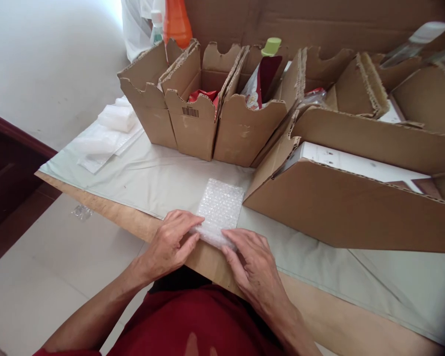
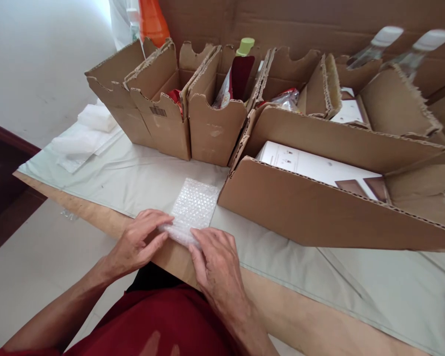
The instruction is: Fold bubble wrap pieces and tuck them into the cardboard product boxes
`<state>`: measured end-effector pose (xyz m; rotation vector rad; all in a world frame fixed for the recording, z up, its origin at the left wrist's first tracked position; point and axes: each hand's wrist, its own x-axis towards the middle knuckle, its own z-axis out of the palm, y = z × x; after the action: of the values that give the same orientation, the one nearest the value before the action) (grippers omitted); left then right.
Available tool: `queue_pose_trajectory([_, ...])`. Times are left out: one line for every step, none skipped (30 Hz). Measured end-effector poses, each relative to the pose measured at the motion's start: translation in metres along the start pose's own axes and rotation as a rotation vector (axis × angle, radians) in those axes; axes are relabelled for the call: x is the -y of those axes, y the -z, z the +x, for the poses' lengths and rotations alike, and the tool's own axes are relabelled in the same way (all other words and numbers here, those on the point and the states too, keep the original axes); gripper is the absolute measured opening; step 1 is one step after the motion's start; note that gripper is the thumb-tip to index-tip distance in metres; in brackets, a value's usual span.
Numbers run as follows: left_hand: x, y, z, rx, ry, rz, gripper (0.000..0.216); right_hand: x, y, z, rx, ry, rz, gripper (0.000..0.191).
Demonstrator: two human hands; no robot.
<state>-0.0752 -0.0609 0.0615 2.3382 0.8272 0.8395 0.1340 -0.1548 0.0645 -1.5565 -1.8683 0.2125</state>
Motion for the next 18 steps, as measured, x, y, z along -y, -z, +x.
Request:
queue_pose_trajectory([0.002,-0.003,0.005,-0.006,0.013,0.021,0.028,0.001,0.001,-0.001,-0.035,0.003,-0.047,0.022])
queue_pose_trajectory([0.005,-0.006,0.010,-0.015,0.019,0.055,0.027,0.001,0.001,-0.001,-0.063,0.012,-0.100,0.023])
queue_pose_trajectory([0.007,-0.010,0.015,-0.029,0.022,0.096,0.025,0.001,0.000,-0.001,-0.074,0.027,-0.151,0.025])
queue_pose_trajectory([0.010,-0.014,0.019,-0.045,0.023,0.136,0.024,0.000,-0.001,0.000,-0.066,0.047,-0.191,0.026])
queue_pose_trajectory([0.012,-0.017,0.022,-0.064,0.026,0.166,0.023,-0.002,-0.002,0.001,-0.046,0.068,-0.223,0.027])
queue_pose_trajectory([0.013,-0.019,0.024,-0.083,0.030,0.185,0.023,-0.003,-0.004,0.003,-0.025,0.086,-0.246,0.027])
queue_pose_trajectory([0.013,-0.020,0.023,-0.099,0.032,0.192,0.023,-0.005,-0.006,0.005,-0.011,0.098,-0.257,0.027])
queue_pose_trajectory([0.013,-0.020,0.022,-0.107,0.026,0.186,0.024,-0.007,-0.007,0.006,-0.006,0.102,-0.253,0.027])
queue_pose_trajectory([0.011,-0.019,0.018,-0.102,0.012,0.172,0.025,-0.009,-0.008,0.007,-0.011,0.096,-0.234,0.027])
queue_pose_trajectory([0.009,-0.016,0.014,-0.086,-0.009,0.152,0.028,-0.010,-0.008,0.008,-0.018,0.083,-0.199,0.027])
queue_pose_trajectory([0.006,-0.013,0.010,-0.062,-0.032,0.132,0.029,-0.011,-0.008,0.008,-0.017,0.064,-0.152,0.026])
queue_pose_trajectory([0.004,-0.009,0.006,-0.035,-0.051,0.110,0.030,-0.011,-0.007,0.007,-0.004,0.043,-0.101,0.025])
queue_pose_trajectory([0.001,-0.006,0.003,-0.016,-0.065,0.092,0.030,-0.011,-0.006,0.006,0.017,0.024,-0.056,0.025])
queue_pose_trajectory([0.000,-0.003,0.001,-0.005,-0.071,0.079,0.030,-0.010,-0.004,0.005,0.035,0.012,-0.025,0.024])
queue_pose_trajectory([-0.001,-0.002,0.001,-0.005,-0.071,0.074,0.029,-0.009,-0.003,0.003,0.042,0.005,-0.015,0.024])
queue_pose_trajectory([0.000,-0.002,0.002,-0.012,-0.067,0.075,0.027,-0.008,-0.002,0.002,0.031,0.005,-0.029,0.024])
queue_pose_trajectory([0.001,-0.003,0.004,-0.022,-0.057,0.083,0.025,-0.007,-0.001,0.001,0.003,0.008,-0.063,0.025])
queue_pose_trajectory([0.003,-0.004,0.008,-0.032,-0.046,0.099,0.023,-0.005,-0.001,0.001,-0.031,0.014,-0.109,0.026])
